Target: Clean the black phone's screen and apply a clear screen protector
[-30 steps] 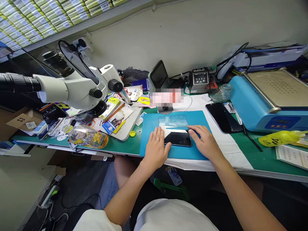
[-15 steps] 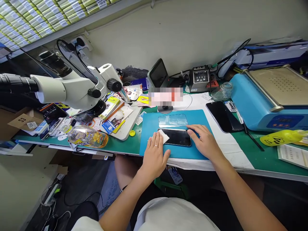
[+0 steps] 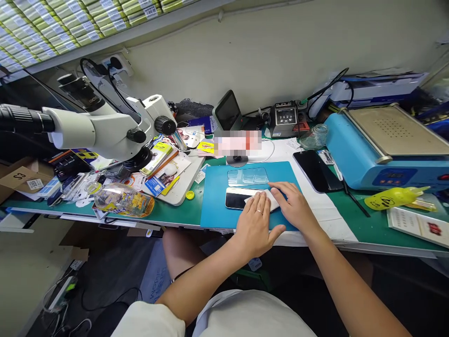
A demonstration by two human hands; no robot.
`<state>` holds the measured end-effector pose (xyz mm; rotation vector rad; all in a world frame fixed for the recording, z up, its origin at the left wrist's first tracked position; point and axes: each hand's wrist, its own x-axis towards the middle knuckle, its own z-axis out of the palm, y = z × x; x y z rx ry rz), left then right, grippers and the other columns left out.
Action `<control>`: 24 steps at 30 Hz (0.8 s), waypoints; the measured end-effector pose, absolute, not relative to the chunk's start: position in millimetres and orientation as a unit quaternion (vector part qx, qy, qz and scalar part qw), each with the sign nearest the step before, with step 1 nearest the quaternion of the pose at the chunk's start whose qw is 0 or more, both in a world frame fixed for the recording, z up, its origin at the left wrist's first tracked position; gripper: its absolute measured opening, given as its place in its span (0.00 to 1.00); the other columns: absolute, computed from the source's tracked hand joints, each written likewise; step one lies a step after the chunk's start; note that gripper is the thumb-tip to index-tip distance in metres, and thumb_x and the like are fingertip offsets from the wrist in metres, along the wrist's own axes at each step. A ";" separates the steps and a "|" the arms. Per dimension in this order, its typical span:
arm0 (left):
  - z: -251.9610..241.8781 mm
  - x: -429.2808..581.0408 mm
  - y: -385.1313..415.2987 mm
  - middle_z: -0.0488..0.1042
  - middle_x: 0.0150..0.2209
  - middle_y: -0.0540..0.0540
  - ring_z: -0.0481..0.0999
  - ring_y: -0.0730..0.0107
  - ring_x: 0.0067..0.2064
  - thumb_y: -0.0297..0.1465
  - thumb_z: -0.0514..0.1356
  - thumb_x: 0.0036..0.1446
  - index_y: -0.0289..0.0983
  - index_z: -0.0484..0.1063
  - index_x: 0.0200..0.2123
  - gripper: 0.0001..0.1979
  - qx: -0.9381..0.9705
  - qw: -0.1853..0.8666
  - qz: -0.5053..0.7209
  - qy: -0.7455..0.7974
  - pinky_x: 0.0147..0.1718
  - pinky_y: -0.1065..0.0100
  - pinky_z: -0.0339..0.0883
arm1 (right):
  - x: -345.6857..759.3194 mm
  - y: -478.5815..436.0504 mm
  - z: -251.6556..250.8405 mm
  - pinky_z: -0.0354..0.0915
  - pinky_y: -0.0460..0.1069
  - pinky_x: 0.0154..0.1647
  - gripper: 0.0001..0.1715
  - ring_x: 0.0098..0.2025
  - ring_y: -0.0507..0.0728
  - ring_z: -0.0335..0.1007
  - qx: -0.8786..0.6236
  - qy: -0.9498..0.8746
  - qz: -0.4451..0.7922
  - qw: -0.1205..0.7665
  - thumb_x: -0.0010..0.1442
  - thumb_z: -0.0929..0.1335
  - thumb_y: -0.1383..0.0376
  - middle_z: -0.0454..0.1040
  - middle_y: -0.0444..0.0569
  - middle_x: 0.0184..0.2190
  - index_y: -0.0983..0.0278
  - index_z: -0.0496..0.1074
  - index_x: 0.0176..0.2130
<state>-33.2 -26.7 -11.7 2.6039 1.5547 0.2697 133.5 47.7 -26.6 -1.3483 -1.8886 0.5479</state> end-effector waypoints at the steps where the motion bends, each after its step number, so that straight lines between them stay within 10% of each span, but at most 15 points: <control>1: -13.0 -36.4 -33.5 0.51 0.77 0.32 0.49 0.49 0.78 0.51 0.40 0.77 0.23 0.54 0.75 0.41 0.856 0.051 0.090 0.507 0.75 0.53 0.50 | 133.6 47.5 -26.7 0.70 0.66 0.59 0.29 0.55 0.68 0.75 -0.525 -0.735 0.215 0.371 0.73 0.60 0.44 0.82 0.56 0.49 0.57 0.80 0.51; 24: -15.5 -60.0 -35.9 0.53 0.77 0.36 0.52 0.52 0.78 0.47 0.40 0.79 0.26 0.56 0.74 0.35 0.848 0.041 0.096 0.520 0.74 0.51 0.52 | 133.0 45.1 -18.2 0.67 0.68 0.63 0.42 0.58 0.69 0.74 -0.526 -0.709 0.257 0.393 0.72 0.52 0.36 0.82 0.57 0.52 0.57 0.81 0.49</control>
